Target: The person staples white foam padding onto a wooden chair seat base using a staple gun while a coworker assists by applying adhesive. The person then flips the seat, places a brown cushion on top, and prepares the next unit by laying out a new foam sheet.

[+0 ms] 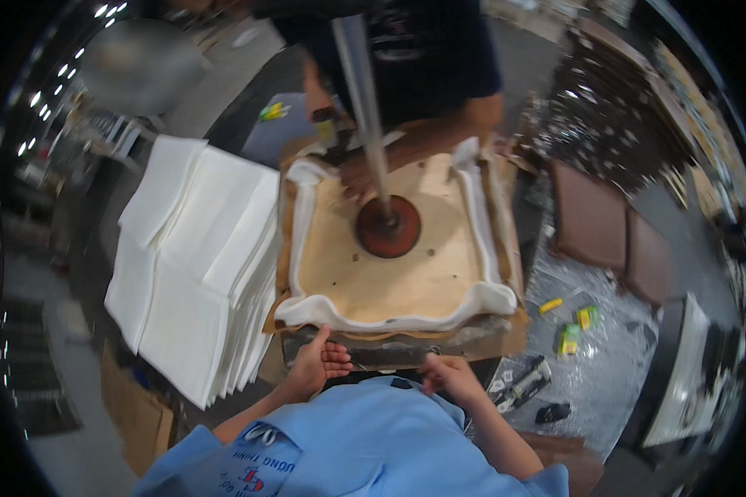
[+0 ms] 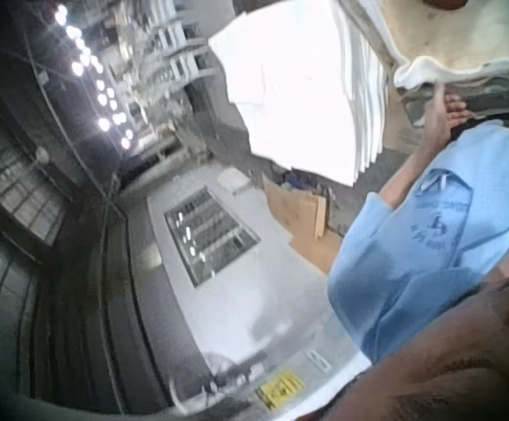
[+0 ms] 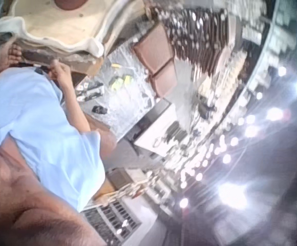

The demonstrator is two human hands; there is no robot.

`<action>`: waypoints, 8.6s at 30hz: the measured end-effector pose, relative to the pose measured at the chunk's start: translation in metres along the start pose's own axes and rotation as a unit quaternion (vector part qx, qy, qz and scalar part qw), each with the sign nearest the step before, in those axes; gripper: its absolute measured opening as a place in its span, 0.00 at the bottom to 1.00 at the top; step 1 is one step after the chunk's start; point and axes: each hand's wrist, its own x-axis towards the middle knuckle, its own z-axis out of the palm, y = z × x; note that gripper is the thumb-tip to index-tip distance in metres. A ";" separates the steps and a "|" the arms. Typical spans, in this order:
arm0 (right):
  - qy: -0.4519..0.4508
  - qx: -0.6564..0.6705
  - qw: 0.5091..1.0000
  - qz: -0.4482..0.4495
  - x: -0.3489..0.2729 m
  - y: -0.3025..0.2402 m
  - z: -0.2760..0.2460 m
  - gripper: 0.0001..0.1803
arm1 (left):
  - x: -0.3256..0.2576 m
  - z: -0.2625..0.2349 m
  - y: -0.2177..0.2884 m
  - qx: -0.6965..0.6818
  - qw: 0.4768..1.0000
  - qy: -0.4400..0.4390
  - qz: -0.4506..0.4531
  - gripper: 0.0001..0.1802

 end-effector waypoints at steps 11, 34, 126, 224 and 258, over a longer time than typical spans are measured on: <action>0.186 0.089 0.976 -0.064 -0.019 0.075 0.032 0.23 | 0.032 -0.013 0.020 0.132 0.986 -0.063 0.076 0.30; 0.689 0.031 0.681 0.246 0.051 0.239 -0.342 0.28 | 0.021 0.143 -0.019 0.442 0.890 -0.005 0.114 0.22; 0.315 -0.054 0.898 -0.302 -0.091 0.021 -0.020 0.29 | 0.092 0.201 0.024 0.615 0.374 -0.056 0.692 0.10; 0.299 -0.182 0.927 -0.134 -0.012 -0.059 -0.008 0.16 | 0.036 0.149 0.130 0.316 0.804 -0.167 0.475 0.10; 0.370 -0.235 0.879 -0.187 -0.011 -0.077 0.033 0.25 | 0.086 0.050 0.070 0.660 0.434 -0.209 0.577 0.17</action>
